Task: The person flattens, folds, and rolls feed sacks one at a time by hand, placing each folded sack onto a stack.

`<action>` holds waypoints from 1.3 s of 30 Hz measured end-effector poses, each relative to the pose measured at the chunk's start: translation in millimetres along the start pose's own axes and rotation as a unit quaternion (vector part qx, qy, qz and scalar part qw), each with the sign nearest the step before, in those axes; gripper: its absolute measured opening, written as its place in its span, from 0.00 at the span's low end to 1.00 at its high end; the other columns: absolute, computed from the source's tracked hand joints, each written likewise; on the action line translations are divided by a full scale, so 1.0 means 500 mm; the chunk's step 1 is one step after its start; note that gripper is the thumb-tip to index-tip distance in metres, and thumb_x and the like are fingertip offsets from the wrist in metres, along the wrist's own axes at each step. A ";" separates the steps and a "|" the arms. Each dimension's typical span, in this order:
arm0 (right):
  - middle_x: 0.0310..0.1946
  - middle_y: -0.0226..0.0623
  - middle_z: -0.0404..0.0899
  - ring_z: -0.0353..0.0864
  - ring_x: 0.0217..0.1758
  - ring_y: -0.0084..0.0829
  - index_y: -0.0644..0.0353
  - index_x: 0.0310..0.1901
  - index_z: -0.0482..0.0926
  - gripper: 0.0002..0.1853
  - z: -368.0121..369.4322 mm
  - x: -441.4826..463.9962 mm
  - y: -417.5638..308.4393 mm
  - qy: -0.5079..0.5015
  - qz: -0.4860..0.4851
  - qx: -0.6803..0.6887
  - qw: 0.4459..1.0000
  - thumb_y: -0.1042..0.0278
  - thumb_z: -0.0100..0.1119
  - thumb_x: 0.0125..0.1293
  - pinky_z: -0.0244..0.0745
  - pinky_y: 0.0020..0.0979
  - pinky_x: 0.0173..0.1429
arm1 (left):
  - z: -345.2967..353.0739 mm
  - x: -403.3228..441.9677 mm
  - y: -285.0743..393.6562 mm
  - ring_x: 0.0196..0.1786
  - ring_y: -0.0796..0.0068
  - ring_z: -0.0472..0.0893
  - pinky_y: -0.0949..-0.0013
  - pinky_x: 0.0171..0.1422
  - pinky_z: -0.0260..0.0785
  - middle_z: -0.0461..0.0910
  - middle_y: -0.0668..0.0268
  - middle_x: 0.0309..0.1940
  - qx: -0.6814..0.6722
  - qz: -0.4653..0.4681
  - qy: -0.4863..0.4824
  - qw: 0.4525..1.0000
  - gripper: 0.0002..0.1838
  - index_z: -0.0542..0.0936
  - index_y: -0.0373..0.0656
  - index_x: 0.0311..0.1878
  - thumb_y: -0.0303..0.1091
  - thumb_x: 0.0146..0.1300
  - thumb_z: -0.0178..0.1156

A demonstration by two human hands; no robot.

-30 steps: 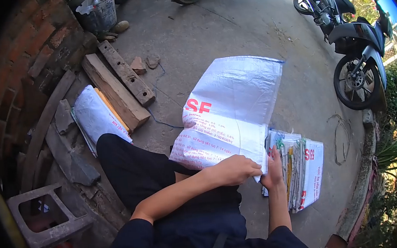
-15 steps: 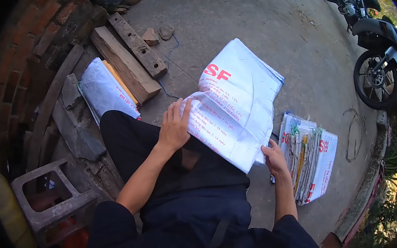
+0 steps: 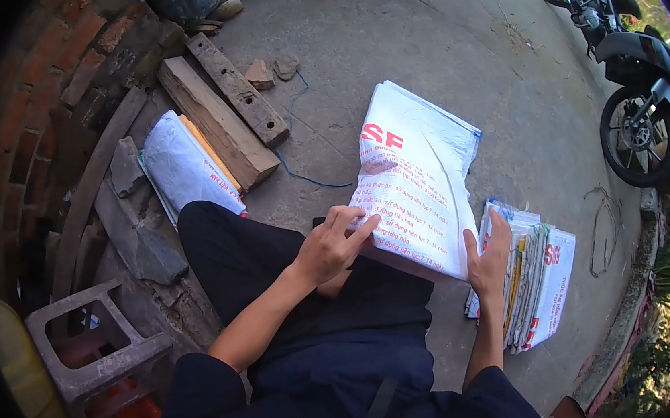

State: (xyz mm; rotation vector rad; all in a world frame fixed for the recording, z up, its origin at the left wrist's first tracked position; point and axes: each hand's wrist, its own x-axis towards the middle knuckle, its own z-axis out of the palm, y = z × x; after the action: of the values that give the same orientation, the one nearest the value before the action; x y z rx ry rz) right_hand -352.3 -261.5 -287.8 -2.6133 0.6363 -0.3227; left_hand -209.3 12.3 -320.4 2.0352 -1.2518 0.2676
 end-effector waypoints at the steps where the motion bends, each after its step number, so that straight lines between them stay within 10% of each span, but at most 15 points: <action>1: 0.66 0.53 0.62 0.60 0.70 0.53 0.64 0.69 0.60 0.36 -0.011 0.000 -0.035 -0.043 -0.043 -0.016 0.998 0.62 0.64 0.62 0.55 0.45 0.73 | 0.005 -0.005 -0.001 0.48 0.61 0.77 0.66 0.42 0.78 0.73 0.60 0.45 -0.001 -0.001 0.002 1.000 0.29 0.77 0.42 0.58 0.19 0.48 0.63; 7: 0.71 0.45 0.54 0.51 0.75 0.49 0.50 0.70 0.62 0.42 0.048 -0.022 -0.207 -0.107 -0.284 -0.010 0.953 0.76 0.65 0.50 0.48 0.50 0.73 | -0.006 -0.002 -0.015 0.45 0.58 0.79 0.63 0.43 0.78 0.76 0.58 0.41 0.008 0.019 0.064 0.998 0.25 0.79 0.35 0.51 0.20 0.43 0.64; 19: 0.61 0.46 0.67 0.67 0.63 0.48 0.59 0.72 0.54 0.50 0.062 -0.020 -0.344 -0.092 -0.305 0.030 0.948 0.69 0.73 0.46 0.59 0.45 0.66 | -0.055 0.013 -0.001 0.40 0.59 0.83 0.66 0.41 0.79 0.79 0.54 0.43 -0.132 0.058 0.264 0.954 0.14 0.78 0.33 0.47 0.16 0.56 0.56; 24: 0.38 0.34 0.78 0.77 0.42 0.34 0.58 0.51 0.80 0.21 0.110 0.001 -0.289 -0.065 -0.298 0.048 0.951 0.74 0.66 0.53 0.70 0.35 0.46 | -0.038 0.019 -0.032 0.36 0.68 0.83 0.69 0.42 0.77 0.81 0.55 0.37 -0.280 -0.246 0.190 0.908 0.14 0.76 0.32 0.55 0.28 0.73 0.46; 28: 0.36 0.31 0.77 0.76 0.40 0.33 0.55 0.50 0.80 0.19 0.110 -0.021 -0.279 -0.078 -0.315 0.026 0.946 0.74 0.65 0.53 0.71 0.35 0.43 | 0.072 0.008 -0.179 0.36 0.71 0.83 0.64 0.45 0.74 0.84 0.56 0.36 -0.247 -0.454 -0.093 0.851 0.37 0.81 0.32 0.47 0.62 0.73 0.40; 29: 0.35 0.31 0.77 0.77 0.38 0.33 0.55 0.48 0.80 0.18 0.110 -0.029 -0.286 -0.084 -0.323 0.024 0.942 0.75 0.65 0.53 0.72 0.34 0.42 | 0.082 0.024 -0.182 0.36 0.71 0.83 0.64 0.45 0.74 0.84 0.56 0.36 -0.248 -0.455 -0.090 0.851 0.37 0.81 0.32 0.47 0.62 0.73 0.40; 31: 0.32 0.31 0.77 0.77 0.35 0.32 0.56 0.47 0.81 0.17 0.115 -0.040 -0.295 -0.097 -0.354 0.019 0.930 0.76 0.65 0.53 0.74 0.33 0.39 | 0.114 0.060 -0.178 0.36 0.72 0.82 0.65 0.44 0.73 0.84 0.59 0.36 -0.533 -0.556 -0.079 0.633 0.35 0.82 0.32 0.43 0.61 0.72 0.44; 34: 0.31 0.31 0.76 0.77 0.34 0.30 0.58 0.47 0.81 0.17 0.109 -0.058 -0.306 -0.113 -0.413 0.021 0.903 0.76 0.64 0.53 0.76 0.31 0.34 | 0.200 0.068 -0.201 0.28 0.71 0.82 0.63 0.31 0.70 0.84 0.58 0.26 -0.408 -0.520 0.061 0.748 0.25 0.83 0.29 0.32 0.48 0.66 0.55; 39: 0.28 0.33 0.73 0.75 0.31 0.31 0.61 0.47 0.79 0.18 0.103 -0.099 -0.316 -0.127 -0.413 0.056 0.900 0.78 0.62 0.52 0.73 0.31 0.30 | 0.185 0.057 -0.208 0.28 0.73 0.82 0.66 0.32 0.73 0.84 0.59 0.25 -0.418 -0.566 0.059 0.708 0.09 0.84 0.30 0.29 0.29 0.51 0.65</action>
State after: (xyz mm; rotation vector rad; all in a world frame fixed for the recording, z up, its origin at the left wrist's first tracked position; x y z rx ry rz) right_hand -318.5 -92.5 -267.0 -2.6055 -0.5970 -0.2381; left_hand -124.7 -41.5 -421.0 1.5247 0.1823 -0.6460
